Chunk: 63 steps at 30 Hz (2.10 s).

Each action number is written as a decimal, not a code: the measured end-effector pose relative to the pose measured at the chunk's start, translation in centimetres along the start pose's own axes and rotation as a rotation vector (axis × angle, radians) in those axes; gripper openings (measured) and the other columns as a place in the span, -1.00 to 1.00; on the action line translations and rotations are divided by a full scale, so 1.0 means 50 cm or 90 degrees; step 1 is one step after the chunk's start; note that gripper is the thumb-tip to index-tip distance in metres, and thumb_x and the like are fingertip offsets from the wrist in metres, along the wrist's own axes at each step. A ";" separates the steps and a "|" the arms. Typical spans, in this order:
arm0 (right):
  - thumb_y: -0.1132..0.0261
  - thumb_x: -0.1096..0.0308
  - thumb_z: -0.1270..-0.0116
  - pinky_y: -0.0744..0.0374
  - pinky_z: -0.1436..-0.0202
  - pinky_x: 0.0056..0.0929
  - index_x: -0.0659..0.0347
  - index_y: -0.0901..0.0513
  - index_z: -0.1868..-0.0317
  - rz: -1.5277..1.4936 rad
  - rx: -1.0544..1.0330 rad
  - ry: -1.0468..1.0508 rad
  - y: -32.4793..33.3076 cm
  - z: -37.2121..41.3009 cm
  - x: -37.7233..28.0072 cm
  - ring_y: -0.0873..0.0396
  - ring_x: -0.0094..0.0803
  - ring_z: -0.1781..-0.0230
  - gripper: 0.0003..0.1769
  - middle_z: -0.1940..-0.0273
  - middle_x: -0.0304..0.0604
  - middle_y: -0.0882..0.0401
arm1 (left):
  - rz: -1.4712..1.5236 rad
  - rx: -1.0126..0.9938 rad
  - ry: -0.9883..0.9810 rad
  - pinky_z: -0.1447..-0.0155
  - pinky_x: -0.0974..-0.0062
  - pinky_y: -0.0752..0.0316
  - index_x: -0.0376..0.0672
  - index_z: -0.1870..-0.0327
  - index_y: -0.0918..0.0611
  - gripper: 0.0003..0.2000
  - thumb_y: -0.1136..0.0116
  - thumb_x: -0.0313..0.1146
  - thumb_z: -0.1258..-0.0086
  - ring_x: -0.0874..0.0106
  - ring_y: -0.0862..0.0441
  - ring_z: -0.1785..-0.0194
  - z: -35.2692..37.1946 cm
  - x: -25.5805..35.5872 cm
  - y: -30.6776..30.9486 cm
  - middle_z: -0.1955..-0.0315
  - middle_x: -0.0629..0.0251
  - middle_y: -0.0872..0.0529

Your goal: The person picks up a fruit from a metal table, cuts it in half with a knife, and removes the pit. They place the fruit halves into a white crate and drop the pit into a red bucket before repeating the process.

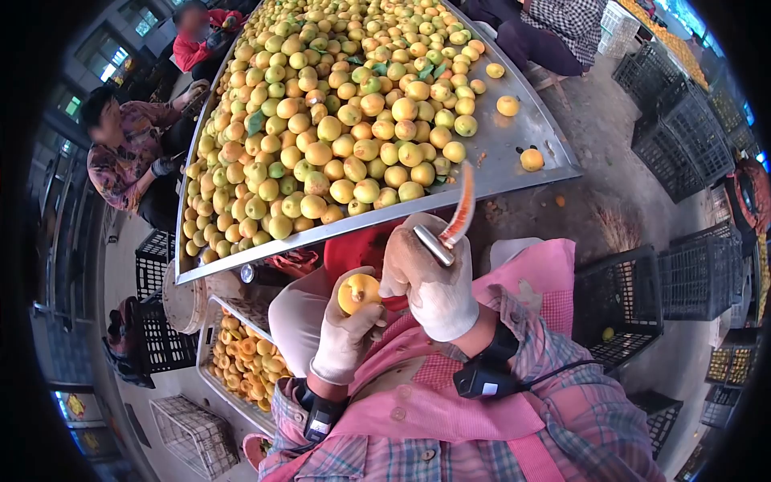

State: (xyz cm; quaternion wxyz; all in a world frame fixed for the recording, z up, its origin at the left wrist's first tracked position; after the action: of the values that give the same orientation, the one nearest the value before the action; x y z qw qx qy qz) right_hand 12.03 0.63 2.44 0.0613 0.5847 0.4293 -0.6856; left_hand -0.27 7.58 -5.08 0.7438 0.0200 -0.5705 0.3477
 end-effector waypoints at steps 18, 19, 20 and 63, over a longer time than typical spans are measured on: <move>-0.34 0.44 -0.20 -0.56 0.11 -0.46 0.22 -0.51 0.06 0.429 -0.170 0.006 -0.032 -0.005 0.090 -0.59 -0.46 0.21 -0.69 0.20 -0.20 -0.57 | -0.183 -0.013 -0.262 -0.10 0.57 -0.43 -0.25 -0.24 -0.35 -0.33 -0.11 0.17 -0.38 0.54 -0.50 0.04 0.005 0.048 0.008 0.08 0.32 -0.55; -0.34 0.44 -0.20 -0.56 0.11 -0.46 0.22 -0.51 0.06 0.428 -0.170 0.007 -0.034 -0.004 0.086 -0.59 -0.46 0.21 -0.69 0.20 -0.20 -0.57 | -0.178 -0.029 -0.250 -0.13 0.56 -0.41 -0.26 -0.25 -0.33 -0.28 0.05 0.29 -0.41 0.53 -0.49 0.00 0.004 0.042 0.007 0.03 0.32 -0.52; -0.33 0.46 -0.20 -0.56 0.11 -0.42 0.24 -0.50 0.09 0.454 -0.177 0.020 -0.038 -0.004 0.080 -0.60 -0.36 0.23 -0.72 0.21 -0.15 -0.57 | -0.181 -0.032 -0.251 -0.13 0.56 -0.41 -0.26 -0.25 -0.33 -0.28 0.05 0.29 -0.41 0.53 -0.49 0.00 0.004 0.043 0.004 0.03 0.32 -0.52; -0.30 0.45 -0.20 -0.48 0.37 -0.46 0.24 -0.51 0.43 -0.034 -0.111 -0.136 -0.008 0.000 0.051 -0.54 -0.50 0.51 -0.88 0.50 -0.24 -0.53 | -0.166 0.022 -0.085 0.26 0.66 -0.45 -0.18 -0.06 -0.48 -0.69 -0.17 -0.52 -0.30 0.66 -0.50 0.29 -0.007 0.010 -0.042 0.33 0.42 -0.58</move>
State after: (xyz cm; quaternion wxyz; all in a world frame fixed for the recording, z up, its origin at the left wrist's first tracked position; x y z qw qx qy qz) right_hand 11.01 1.92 0.47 0.1392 0.4896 0.4937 -0.7051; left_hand 1.18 6.38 -4.01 0.7425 0.1296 -0.6053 0.2561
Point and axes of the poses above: each hand's wrist, its own z-axis away from the middle knuckle, its own y-axis out of the back of the hand, x = y × z, the point moved 9 cm from there along -z, towards the middle knuckle
